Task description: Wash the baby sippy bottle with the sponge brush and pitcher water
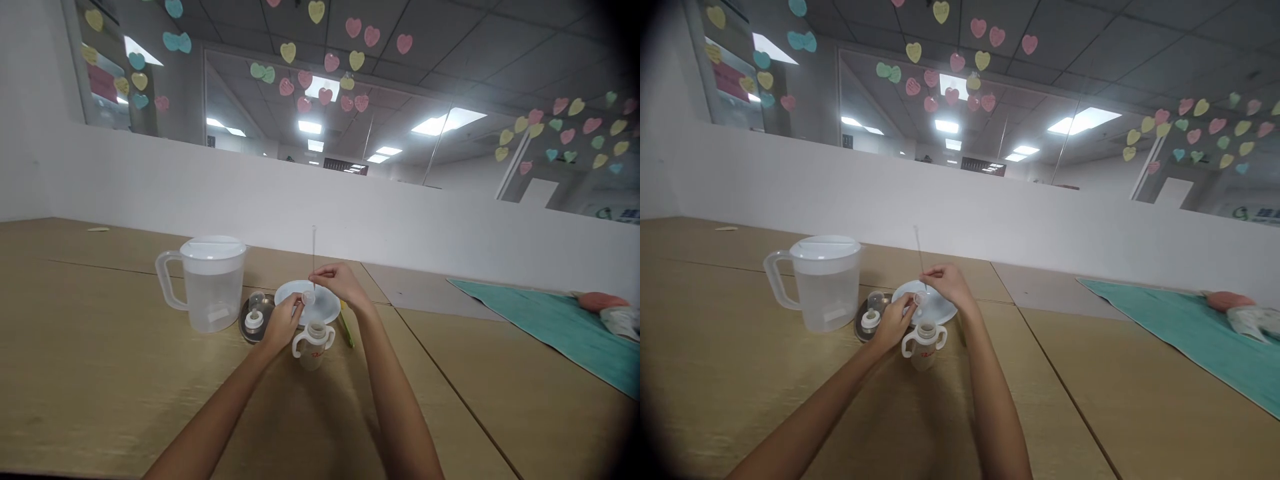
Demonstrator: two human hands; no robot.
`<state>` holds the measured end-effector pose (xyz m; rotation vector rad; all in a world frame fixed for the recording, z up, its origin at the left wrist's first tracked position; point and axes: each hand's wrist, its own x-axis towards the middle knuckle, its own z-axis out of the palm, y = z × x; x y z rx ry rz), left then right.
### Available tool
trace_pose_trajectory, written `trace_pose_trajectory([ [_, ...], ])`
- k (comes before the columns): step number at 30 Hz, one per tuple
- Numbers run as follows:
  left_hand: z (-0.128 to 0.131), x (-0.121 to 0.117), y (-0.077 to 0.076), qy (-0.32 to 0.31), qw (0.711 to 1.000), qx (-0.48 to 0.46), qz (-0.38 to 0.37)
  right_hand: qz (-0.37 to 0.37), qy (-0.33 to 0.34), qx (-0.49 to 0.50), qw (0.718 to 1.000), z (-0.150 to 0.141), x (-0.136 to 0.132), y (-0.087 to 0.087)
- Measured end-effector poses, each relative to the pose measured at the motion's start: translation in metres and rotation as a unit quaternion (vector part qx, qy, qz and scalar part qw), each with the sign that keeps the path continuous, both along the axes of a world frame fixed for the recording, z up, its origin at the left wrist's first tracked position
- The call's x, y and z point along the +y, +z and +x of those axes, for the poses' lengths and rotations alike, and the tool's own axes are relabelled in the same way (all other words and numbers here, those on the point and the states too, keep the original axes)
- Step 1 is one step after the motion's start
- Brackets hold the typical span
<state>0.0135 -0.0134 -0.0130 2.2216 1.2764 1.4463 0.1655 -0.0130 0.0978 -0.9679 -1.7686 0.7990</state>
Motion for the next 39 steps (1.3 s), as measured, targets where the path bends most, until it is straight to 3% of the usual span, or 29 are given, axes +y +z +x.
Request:
trace_pose_trajectory([
  [9,-0.021,0.01,-0.011,0.054,0.998,0.039,-0.013,0.008,-0.041,-0.052,0.998,-0.012,0.006,-0.01],
  [17,-0.016,0.006,-0.015,0.08,0.992,0.095,-0.035,0.035,0.052,-0.113,0.992,-0.013,0.005,-0.017],
  [23,-0.016,0.008,-0.017,0.044,0.996,0.051,-0.054,0.044,0.016,-0.165,0.985,-0.011,0.003,-0.015],
  [28,-0.018,0.011,-0.018,0.071,0.993,0.067,-0.06,0.063,-0.011,-0.153,0.986,-0.011,0.002,-0.013],
  [39,-0.018,0.006,-0.011,0.084,0.993,0.056,-0.058,0.097,-0.08,-0.283,0.951,-0.019,0.005,-0.02],
])
